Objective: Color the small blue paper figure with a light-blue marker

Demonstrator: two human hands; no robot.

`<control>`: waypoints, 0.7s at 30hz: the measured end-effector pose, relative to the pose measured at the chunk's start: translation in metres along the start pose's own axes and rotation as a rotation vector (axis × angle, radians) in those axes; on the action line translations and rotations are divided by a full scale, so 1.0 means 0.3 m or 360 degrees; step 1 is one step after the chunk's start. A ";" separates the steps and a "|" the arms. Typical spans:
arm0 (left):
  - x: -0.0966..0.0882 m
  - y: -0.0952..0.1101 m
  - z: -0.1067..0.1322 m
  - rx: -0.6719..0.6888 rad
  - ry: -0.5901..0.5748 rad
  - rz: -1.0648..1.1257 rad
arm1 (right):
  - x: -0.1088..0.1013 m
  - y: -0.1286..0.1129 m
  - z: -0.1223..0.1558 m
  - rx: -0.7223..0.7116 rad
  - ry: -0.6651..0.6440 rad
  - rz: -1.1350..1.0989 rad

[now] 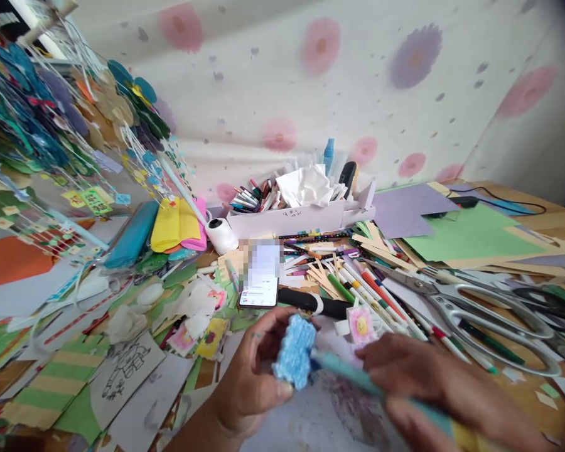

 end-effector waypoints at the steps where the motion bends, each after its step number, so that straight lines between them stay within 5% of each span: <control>1: -0.002 0.001 0.000 -0.0005 0.0000 0.0002 | 0.007 0.008 0.006 0.0046 0.0090 0.0053; 4: -0.003 0.007 0.001 0.0006 0.0007 -0.0016 | 0.034 0.008 0.017 -0.0085 0.0264 -0.0010; 9: 0.011 0.018 0.004 -0.0010 0.0060 0.0044 | 0.018 -0.021 0.013 0.0259 0.0118 0.0154; 16: 0.023 0.037 0.003 0.0047 0.0056 -0.0011 | -0.036 -0.056 0.014 0.0294 0.0219 0.0137; 21: 0.033 0.038 0.002 0.0006 0.0049 -0.0084 | -0.009 -0.064 0.002 0.0205 0.0086 -0.0084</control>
Point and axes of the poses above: each hand's wrist, its own z-axis away from the middle knuckle, its own x-axis out of the palm, y = z × x, the point moved 2 cm from there along -z, towards the middle knuckle, and after that the axes turned 13 degrees about -x, right-handed, at the moved point
